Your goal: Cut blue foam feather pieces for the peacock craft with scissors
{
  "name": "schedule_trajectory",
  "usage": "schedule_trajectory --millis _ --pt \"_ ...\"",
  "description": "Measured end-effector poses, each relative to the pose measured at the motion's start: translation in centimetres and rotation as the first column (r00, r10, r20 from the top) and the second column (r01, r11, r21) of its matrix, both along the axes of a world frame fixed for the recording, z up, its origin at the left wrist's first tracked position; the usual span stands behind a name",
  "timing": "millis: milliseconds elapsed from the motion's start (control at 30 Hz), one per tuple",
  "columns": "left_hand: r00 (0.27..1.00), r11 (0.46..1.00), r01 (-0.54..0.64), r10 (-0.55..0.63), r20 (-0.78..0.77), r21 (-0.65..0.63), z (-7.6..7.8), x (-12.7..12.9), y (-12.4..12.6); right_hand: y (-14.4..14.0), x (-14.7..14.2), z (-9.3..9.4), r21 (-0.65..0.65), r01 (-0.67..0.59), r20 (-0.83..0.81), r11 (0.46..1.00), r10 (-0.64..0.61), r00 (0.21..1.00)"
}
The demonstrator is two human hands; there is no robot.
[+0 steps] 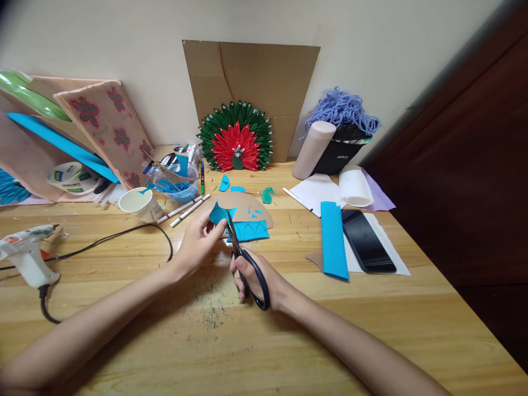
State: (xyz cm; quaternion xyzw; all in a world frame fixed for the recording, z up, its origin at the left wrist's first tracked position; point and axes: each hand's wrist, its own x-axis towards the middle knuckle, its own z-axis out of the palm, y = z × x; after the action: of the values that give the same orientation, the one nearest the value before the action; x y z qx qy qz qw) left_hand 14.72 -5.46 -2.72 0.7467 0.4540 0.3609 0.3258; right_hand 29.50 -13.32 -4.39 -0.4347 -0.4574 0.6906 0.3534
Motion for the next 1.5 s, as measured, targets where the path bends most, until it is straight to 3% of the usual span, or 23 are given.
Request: schedule_trajectory --millis 367,933,1500 --pt "0.998 0.996 0.025 -0.02 0.059 -0.088 0.1 0.0 -0.1 0.0 0.1 0.0 0.005 -0.008 -0.01 1.0 0.008 1.0" --pt "0.957 0.955 0.081 0.005 0.29 -0.285 -0.7 0.3 0.3 0.2 0.1 0.1 -0.007 -0.003 -0.007 1.0 0.003 1.0" --pt "0.965 0.977 0.0 0.055 0.255 -0.212 -0.5 0.1 0.6 0.1 0.9 -1.1 0.044 -0.053 -0.013 0.998 0.054 0.998"
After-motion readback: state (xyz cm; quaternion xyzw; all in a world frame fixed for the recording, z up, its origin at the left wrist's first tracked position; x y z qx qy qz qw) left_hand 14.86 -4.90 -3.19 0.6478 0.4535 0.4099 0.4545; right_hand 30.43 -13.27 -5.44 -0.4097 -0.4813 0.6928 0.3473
